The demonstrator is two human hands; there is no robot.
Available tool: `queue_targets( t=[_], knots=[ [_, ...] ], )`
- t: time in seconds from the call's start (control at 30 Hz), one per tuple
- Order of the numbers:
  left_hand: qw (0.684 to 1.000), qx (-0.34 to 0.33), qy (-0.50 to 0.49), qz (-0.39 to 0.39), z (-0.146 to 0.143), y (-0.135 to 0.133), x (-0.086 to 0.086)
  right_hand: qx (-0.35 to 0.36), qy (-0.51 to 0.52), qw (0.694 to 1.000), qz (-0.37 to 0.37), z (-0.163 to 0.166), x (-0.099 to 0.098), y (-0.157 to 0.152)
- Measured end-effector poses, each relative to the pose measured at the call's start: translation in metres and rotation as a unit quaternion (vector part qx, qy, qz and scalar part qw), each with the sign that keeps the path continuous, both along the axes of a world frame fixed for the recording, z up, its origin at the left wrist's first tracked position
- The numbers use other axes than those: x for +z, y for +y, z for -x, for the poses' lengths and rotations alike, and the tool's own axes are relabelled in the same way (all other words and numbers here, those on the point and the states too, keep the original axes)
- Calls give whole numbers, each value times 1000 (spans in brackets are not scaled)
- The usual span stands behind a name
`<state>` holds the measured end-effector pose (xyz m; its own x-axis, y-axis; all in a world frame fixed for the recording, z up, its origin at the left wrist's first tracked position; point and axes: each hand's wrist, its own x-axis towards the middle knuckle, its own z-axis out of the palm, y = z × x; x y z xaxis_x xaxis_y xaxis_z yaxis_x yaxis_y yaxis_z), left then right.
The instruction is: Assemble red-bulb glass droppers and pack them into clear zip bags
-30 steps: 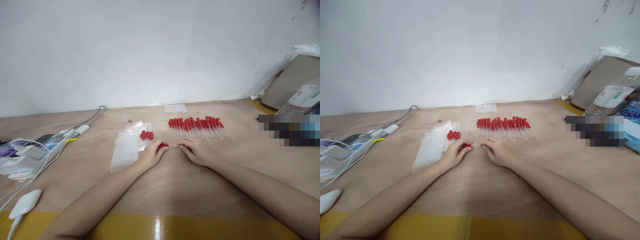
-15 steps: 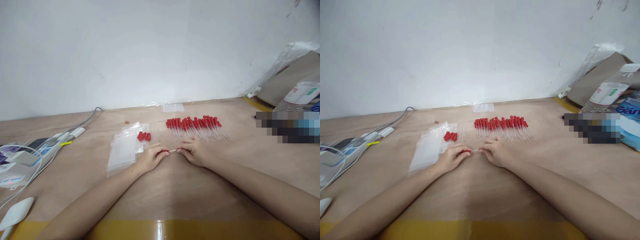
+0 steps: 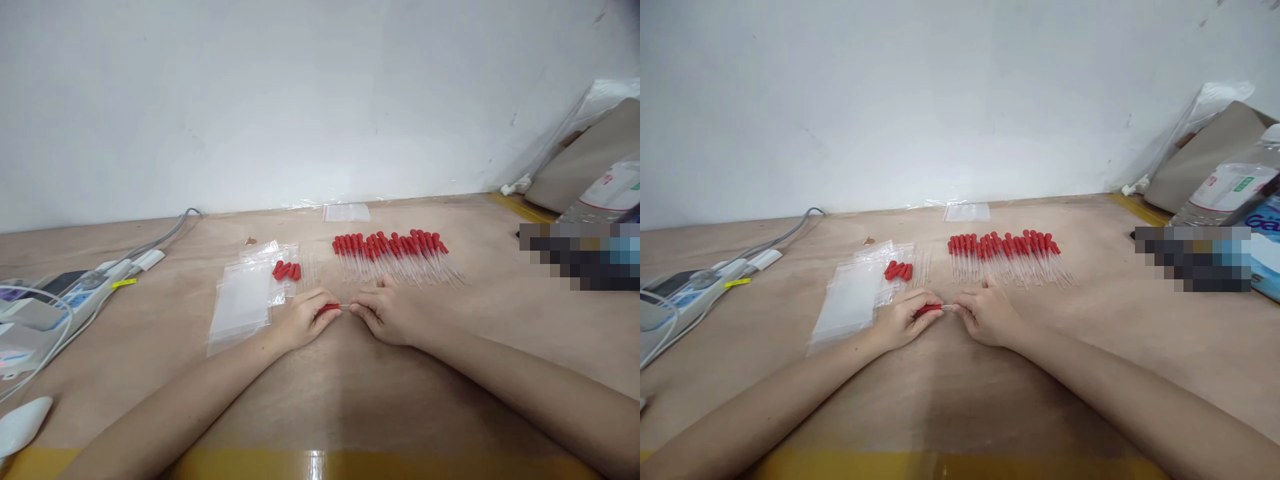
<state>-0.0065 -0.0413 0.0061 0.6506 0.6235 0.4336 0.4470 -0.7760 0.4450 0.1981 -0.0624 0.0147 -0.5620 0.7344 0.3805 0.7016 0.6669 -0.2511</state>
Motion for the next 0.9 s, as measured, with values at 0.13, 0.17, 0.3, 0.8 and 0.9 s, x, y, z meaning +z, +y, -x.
queue_targets(
  t=[0.13,0.17,0.3,0.8,0.9],
  knots=[
    [1000,-9,10,-10,0,1,-1,4,2,999,34,2,-3,2],
    [1000,-9,14,-14,0,2,-2,5,3,999,43,2,-3,2],
    [999,-9,27,-34,0,5,-4,3,10,997,80,2,-5,6],
    [940,324,0,-104,47,58,18,-347,4,932,108,-41,50,65],
    [927,372,11,-55,60,67,15,-437,-27,891,123,-51,42,85]
  ],
)
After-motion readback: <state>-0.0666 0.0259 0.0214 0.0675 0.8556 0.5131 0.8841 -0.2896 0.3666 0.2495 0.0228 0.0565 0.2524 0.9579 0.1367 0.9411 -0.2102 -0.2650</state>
